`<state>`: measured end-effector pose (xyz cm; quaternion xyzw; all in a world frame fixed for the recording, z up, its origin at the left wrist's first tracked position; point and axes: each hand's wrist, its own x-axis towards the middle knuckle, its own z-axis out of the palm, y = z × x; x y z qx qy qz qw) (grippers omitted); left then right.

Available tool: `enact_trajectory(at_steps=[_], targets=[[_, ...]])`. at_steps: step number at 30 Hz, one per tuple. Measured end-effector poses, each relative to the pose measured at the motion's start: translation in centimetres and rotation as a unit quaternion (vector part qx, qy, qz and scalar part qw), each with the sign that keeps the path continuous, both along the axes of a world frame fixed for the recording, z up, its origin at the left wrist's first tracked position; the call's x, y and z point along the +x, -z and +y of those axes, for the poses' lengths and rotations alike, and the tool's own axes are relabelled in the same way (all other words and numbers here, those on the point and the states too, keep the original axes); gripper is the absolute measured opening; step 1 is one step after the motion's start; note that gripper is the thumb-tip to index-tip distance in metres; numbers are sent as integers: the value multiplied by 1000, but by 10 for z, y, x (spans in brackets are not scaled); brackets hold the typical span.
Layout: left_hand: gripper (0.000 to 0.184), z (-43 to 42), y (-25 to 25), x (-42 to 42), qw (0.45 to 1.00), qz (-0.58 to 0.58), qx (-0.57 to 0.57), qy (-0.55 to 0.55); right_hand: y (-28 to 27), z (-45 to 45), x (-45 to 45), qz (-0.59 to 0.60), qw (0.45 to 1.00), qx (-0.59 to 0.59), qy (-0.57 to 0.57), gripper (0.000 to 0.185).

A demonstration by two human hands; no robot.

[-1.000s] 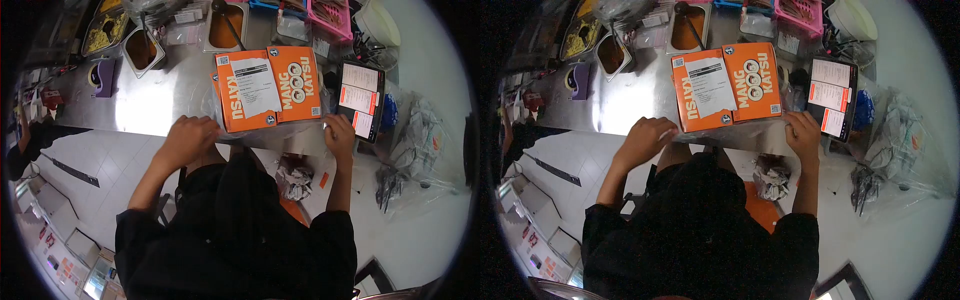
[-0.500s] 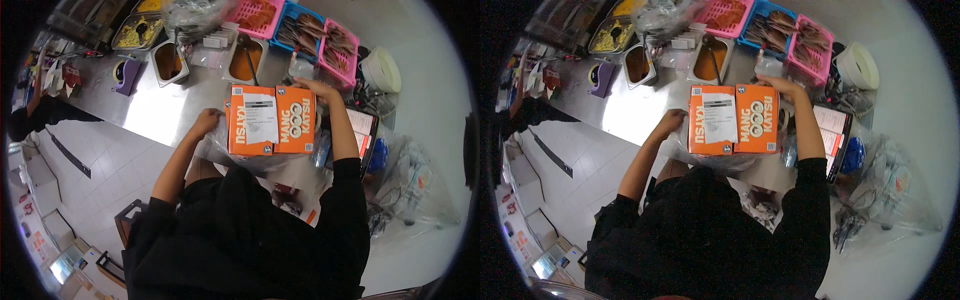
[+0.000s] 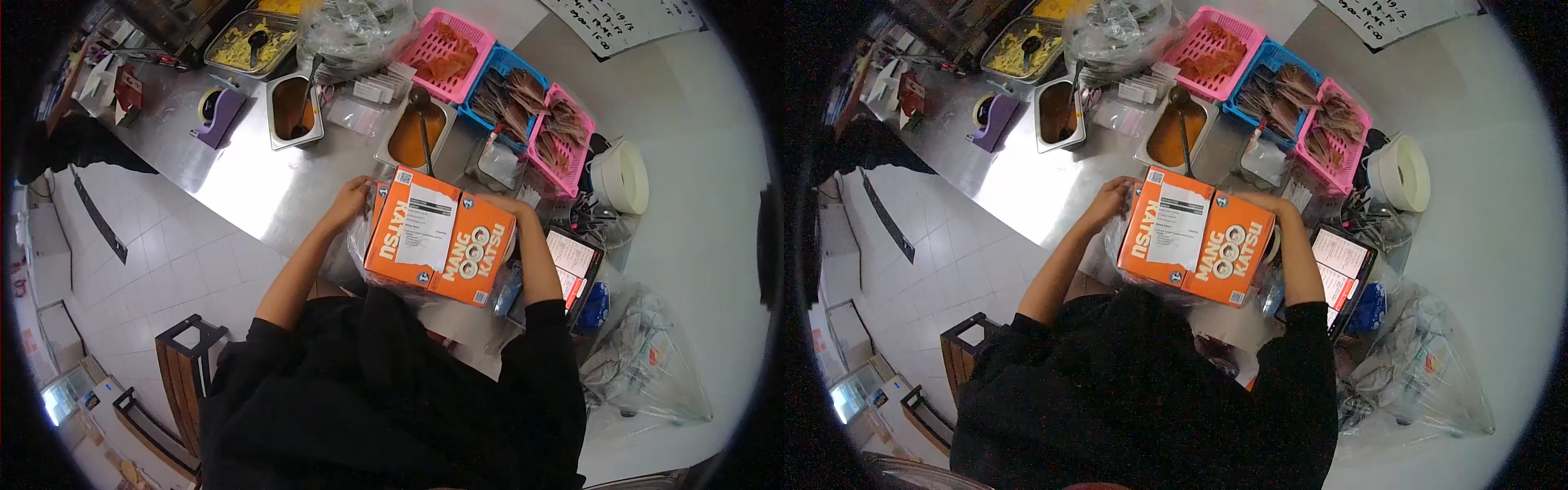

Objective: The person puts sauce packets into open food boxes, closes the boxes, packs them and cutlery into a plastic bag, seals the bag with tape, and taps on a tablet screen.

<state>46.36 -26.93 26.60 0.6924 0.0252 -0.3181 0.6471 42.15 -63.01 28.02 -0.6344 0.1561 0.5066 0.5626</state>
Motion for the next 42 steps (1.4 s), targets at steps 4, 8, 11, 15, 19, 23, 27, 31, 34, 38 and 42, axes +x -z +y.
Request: enact_trajectory(at_steps=[4,8,11,15,19,23,27,31,34,38,42], targets=[[24,8,0,6,1000,9,-11,19,-13,16,-25,-93,992,-60,-53,57],[25,5,-8,12,994,-72,24,84,0,31,-55,-32,999,-15,34,56],[25,1,20,17,969,-226,-2,97,-1,50,-79,16,996,44,78,55],[25,0,-9,21,985,-69,-1,161,-34,75,-81,-84,996,5,24,54],[21,3,-27,29,932,-214,195,218,-35,84,-29,-191,934,-226,-202,45],[16,8,-9,42,894,-190,311,261,-17,100,-17,-283,959,20,-9,44],[17,-1,12,38,891,-270,305,200,-41,119,-15,-164,982,87,32,52],[17,-9,7,33,928,-257,236,129,-1,114,-14,-192,978,64,-51,57],[17,-16,-34,26,968,-131,184,113,-23,118,-10,-247,956,18,-157,58],[13,-20,-75,13,919,-305,207,141,-30,125,-8,-300,928,-69,-210,53],[14,-25,-120,0,877,-383,259,129,-72,119,-8,-450,806,-232,-305,45]])
